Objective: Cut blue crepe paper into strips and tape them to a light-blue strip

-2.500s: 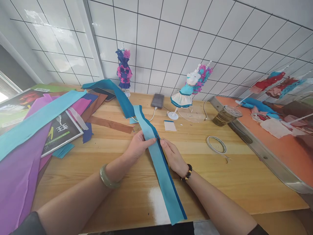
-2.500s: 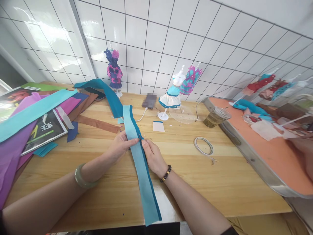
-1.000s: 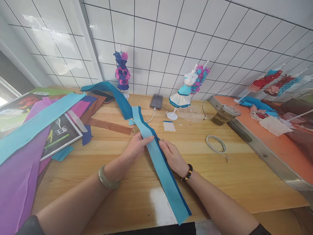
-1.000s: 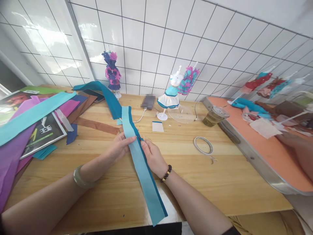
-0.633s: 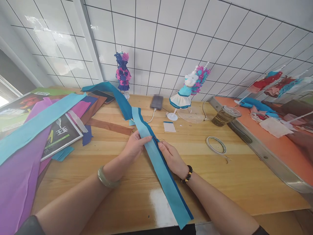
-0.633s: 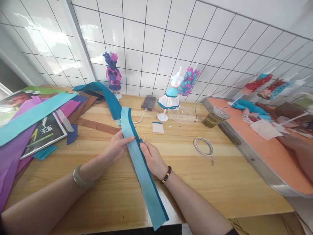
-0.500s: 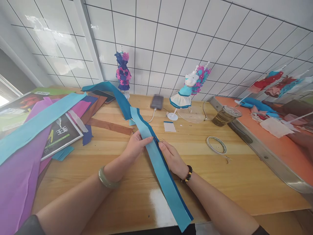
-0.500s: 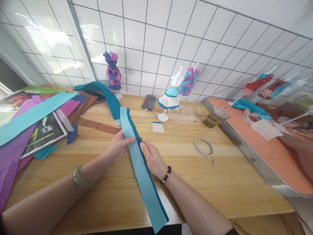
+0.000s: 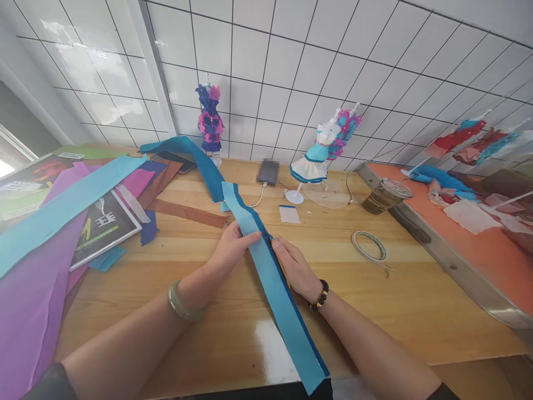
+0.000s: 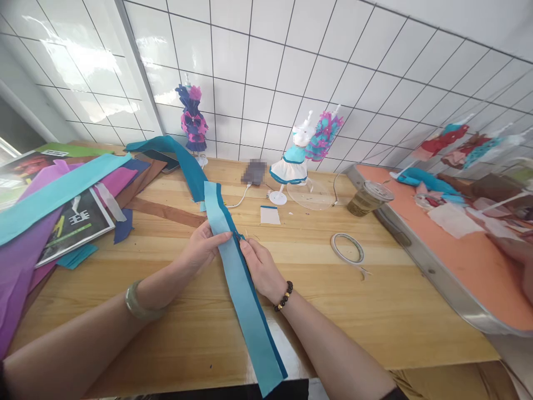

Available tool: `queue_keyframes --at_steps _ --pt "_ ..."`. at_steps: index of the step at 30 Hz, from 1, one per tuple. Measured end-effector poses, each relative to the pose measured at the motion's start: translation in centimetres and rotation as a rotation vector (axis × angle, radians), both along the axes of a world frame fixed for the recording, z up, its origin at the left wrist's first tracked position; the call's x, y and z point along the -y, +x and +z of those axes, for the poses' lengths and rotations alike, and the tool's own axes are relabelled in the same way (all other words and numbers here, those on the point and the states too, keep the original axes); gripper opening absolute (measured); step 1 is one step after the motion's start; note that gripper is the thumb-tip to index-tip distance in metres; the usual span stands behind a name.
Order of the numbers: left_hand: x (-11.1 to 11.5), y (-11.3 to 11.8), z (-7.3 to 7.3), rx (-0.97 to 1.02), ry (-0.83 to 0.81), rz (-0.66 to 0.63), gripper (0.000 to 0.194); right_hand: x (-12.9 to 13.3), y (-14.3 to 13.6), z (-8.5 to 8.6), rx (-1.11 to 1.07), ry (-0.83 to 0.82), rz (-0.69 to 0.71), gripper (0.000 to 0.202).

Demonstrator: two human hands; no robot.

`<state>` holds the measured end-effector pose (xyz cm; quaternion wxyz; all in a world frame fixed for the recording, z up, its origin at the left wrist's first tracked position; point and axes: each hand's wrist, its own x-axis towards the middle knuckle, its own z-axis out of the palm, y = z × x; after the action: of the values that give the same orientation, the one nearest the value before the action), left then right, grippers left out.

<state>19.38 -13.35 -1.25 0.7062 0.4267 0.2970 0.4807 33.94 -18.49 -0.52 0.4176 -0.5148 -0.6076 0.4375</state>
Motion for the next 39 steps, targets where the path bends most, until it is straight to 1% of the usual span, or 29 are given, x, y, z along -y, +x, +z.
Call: queue_keyframes --at_steps 5,11,16,23,39 --pt "0.1 0.02 -0.2 -0.031 0.03 -0.036 0.026 -0.07 0.04 -0.08 -0.007 -0.01 0.0 0.033" --pt "0.29 0.26 -0.16 -0.094 0.08 -0.02 0.025 -0.15 -0.01 -0.2 -0.012 -0.027 -0.005 0.033" --pt "0.27 0.33 -0.1 -0.126 0.106 -0.019 0.025 -0.17 -0.03 -0.17 -0.015 0.002 -0.014 0.033" --pt "0.23 0.43 -0.17 -0.113 0.103 -0.018 0.026 -0.23 0.05 -0.37 0.007 0.042 -0.014 0.033" --pt "0.25 0.42 -0.31 -0.098 0.119 -0.024 0.028 -0.26 0.13 -0.3 0.012 0.015 -0.009 0.032"
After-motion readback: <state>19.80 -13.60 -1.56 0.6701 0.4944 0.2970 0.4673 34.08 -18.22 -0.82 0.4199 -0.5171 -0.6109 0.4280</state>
